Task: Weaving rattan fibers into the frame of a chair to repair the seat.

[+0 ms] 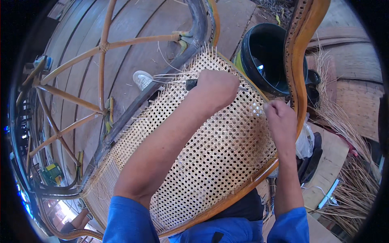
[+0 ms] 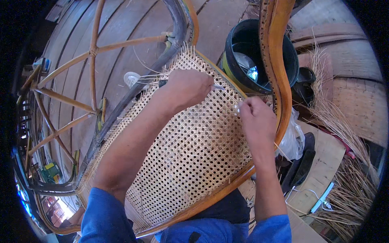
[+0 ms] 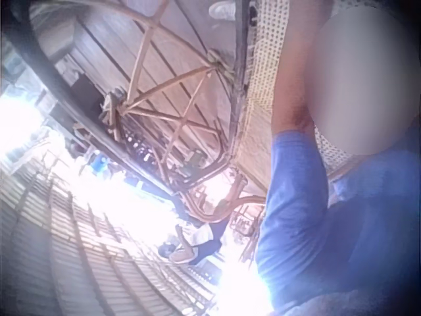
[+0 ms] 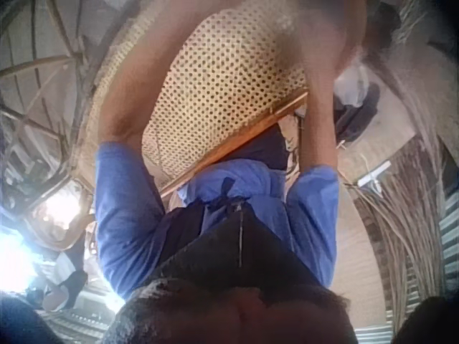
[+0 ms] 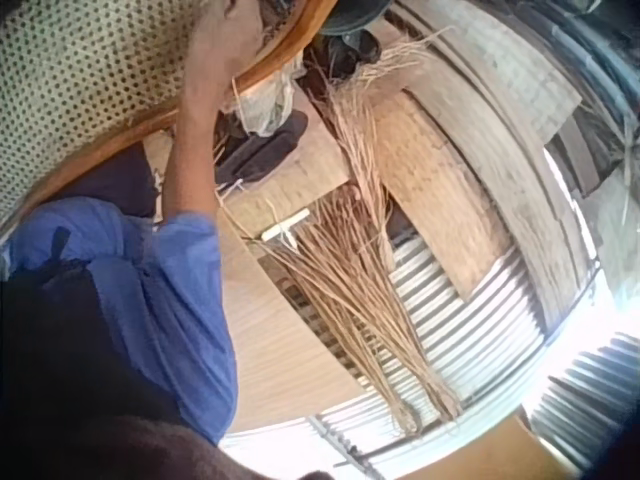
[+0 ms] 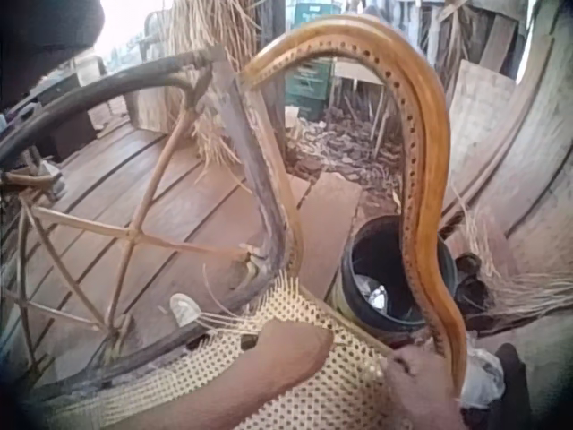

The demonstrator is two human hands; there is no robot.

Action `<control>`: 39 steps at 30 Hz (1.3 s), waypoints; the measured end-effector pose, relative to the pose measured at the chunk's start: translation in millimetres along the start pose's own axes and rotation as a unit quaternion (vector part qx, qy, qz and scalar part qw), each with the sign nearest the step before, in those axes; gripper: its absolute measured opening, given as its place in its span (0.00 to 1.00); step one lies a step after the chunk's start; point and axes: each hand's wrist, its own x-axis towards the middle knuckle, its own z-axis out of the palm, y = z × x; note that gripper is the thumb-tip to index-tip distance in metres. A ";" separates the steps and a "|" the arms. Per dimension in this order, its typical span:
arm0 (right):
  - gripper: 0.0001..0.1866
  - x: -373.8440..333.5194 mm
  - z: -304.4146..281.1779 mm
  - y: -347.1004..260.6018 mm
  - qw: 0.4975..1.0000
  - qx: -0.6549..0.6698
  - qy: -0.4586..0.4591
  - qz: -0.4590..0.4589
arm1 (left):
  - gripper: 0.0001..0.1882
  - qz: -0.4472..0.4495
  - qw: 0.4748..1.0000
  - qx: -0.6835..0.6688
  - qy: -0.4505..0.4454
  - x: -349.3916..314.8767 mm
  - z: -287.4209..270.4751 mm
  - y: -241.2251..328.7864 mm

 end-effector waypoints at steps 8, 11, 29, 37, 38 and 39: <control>0.11 15.4 21.9 -3.8 0.980 -0.187 -0.029 0.062 | 0.10 0.072 0.996 0.057 0.001 14.8 -22.5 18.4; 0.11 16.8 22.5 2.8 0.982 -0.189 -0.010 0.027 | 0.08 0.091 0.989 0.105 -0.049 20.6 -35.4 39.7; 0.07 9.6 45.3 5.9 0.970 -0.225 0.067 -0.065 | 0.14 0.114 0.975 0.154 -0.114 28.9 -38.2 29.9; 0.12 36.6 24.5 -8.5 0.949 -0.307 -0.070 0.010 | 0.16 0.110 0.985 0.126 -0.051 32.1 -22.4 10.4; 0.12 40.8 20.4 -13.5 0.940 -0.316 -0.125 0.028 | 0.18 0.081 0.985 0.125 -0.085 26.8 -30.2 1.4; 0.12 42.3 13.2 -19.8 0.941 -0.313 -0.128 0.026 | 0.20 0.018 0.985 0.141 -0.093 20.5 -42.4 -14.6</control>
